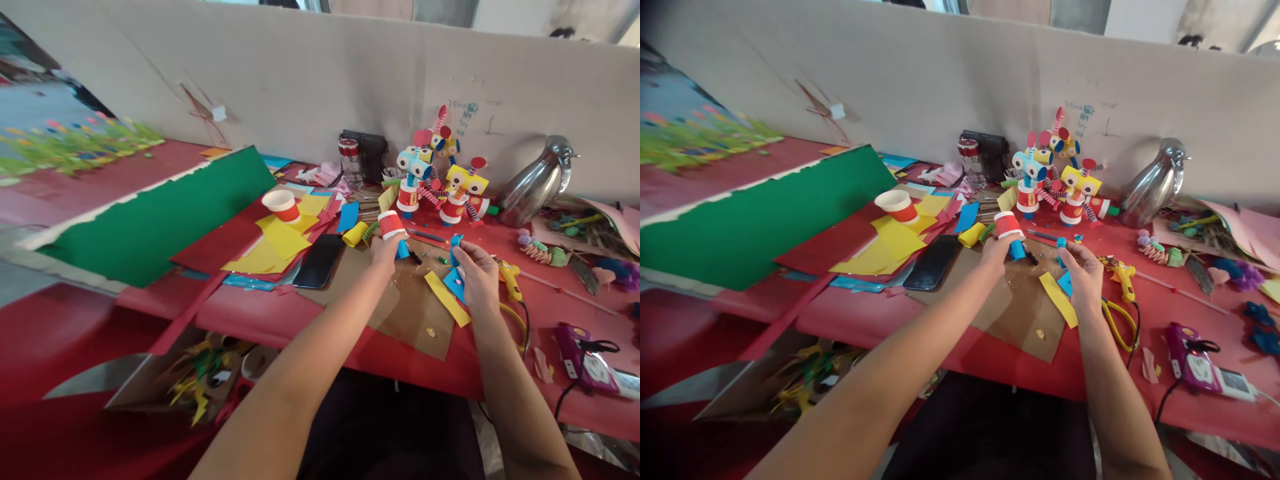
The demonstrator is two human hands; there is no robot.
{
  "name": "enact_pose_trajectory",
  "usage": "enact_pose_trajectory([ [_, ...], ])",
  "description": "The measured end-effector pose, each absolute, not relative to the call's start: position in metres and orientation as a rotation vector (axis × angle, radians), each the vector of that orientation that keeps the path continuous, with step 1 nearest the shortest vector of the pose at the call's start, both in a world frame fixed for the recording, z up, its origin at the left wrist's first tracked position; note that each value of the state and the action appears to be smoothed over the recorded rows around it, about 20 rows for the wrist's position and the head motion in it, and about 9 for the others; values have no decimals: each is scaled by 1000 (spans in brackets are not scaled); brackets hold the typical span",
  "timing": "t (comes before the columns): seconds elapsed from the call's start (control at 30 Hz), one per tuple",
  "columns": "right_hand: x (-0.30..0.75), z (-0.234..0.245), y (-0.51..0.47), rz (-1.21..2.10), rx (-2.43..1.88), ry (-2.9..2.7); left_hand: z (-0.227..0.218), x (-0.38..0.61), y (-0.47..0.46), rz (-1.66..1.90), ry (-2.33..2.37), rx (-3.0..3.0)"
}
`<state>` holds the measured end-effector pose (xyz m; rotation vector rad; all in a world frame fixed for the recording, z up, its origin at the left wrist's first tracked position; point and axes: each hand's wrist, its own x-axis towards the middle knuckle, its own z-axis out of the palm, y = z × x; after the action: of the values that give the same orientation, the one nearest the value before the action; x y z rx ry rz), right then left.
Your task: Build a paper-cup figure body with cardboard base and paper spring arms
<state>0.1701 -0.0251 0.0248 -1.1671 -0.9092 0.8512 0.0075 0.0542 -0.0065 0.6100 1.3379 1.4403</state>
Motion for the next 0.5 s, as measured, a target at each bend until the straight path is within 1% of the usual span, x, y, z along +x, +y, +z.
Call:
enact_pose_trajectory([
  [0.17,169,26,-26,861,-1136,-883,1,11,28,1423,1359,761],
  [0.33,165,31,-30,878,-1108,-940,-11,3,13,1407,1281,1010],
  [0.5,165,39,-30,708,-1175,-1160,-22,-8,9,1366,1146,1144],
])
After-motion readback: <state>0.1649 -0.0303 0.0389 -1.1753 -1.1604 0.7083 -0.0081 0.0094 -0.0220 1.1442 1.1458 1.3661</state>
